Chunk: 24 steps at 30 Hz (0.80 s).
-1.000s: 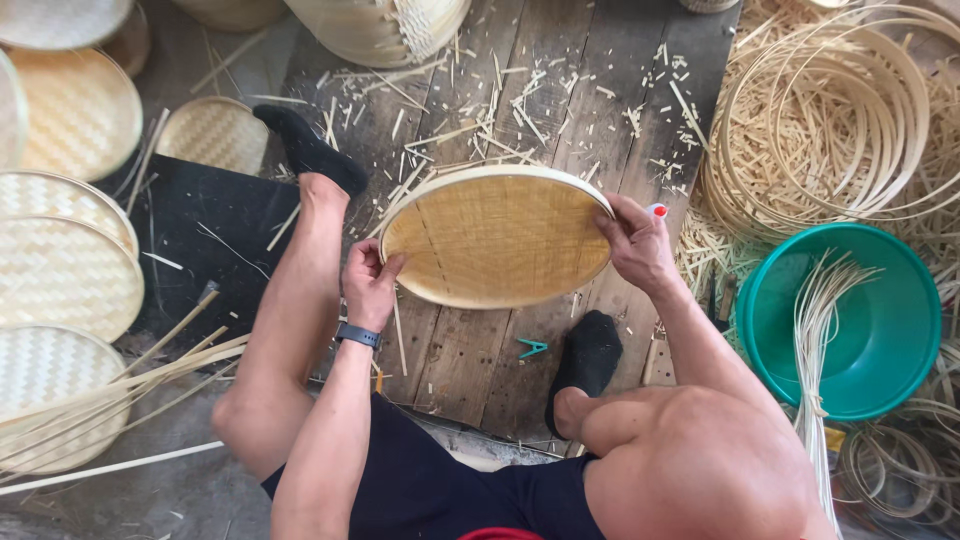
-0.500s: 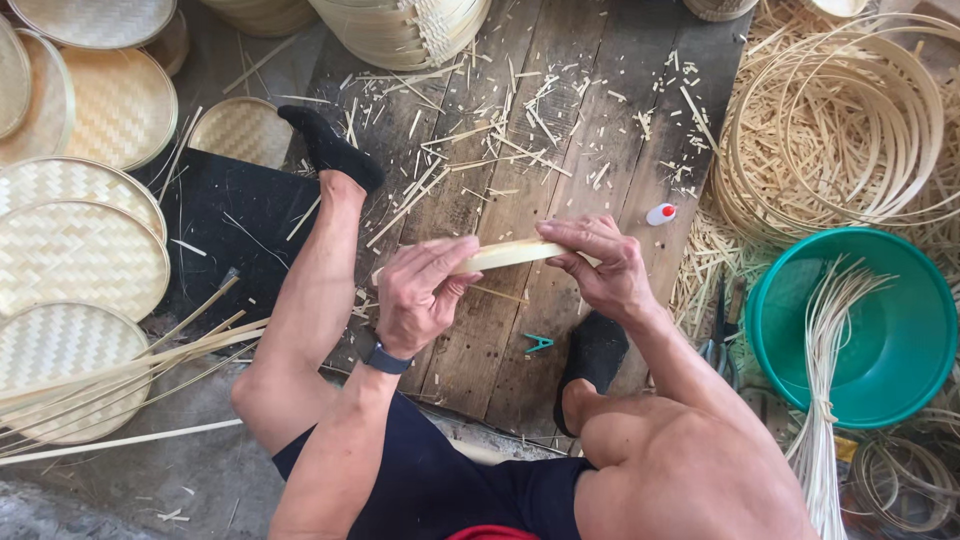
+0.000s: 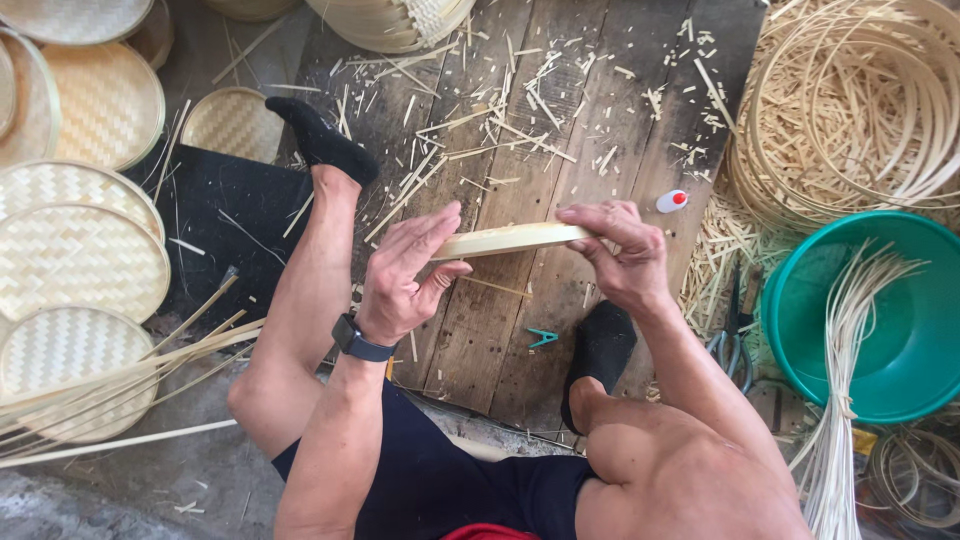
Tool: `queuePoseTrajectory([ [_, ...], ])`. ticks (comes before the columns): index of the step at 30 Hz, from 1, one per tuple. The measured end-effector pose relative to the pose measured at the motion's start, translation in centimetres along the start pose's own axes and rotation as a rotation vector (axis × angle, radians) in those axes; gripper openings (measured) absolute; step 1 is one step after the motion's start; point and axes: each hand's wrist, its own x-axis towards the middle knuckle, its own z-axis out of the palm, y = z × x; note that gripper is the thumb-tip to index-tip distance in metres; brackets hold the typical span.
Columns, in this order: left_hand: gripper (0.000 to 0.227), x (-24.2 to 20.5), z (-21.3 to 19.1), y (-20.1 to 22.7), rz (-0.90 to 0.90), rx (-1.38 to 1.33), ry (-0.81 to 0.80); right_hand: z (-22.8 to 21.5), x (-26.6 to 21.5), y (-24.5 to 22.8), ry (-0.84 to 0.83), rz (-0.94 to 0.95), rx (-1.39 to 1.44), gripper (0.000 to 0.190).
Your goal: The person applies glue to bamboo strips and attaches them to the rim of circular woven bamboo bases to construct baskets, using clips to secure the strips.
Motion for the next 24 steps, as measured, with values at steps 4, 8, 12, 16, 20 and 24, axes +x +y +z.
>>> queuePoseTrajectory([
  [4,0.042,0.6,0.9,0.8,-0.09,-0.032,0.027,-0.7,-0.2,0.3,0.021,0.046,0.026,0.029],
  [8,0.036,1.4,2.3,1.2,-0.078,0.011,0.101,-0.6,-0.4,1.0,0.052,0.049,0.038,0.025],
  [12,0.047,1.2,2.3,-0.7,0.041,0.2,0.099,-1.9,-1.0,2.6,0.074,0.132,0.116,0.024],
  [16,0.046,-1.5,1.1,-4.6,-0.262,0.084,0.147,-3.0,-3.3,6.3,0.163,0.302,0.464,0.026],
  [20,0.024,-4.2,1.3,-6.6,-0.661,0.023,0.198,-2.9,-6.6,11.5,0.479,0.545,0.187,0.024],
  [24,0.027,-3.7,1.4,-5.7,-0.597,0.191,0.152,-4.6,-7.5,17.5,0.543,0.832,-0.209,0.05],
])
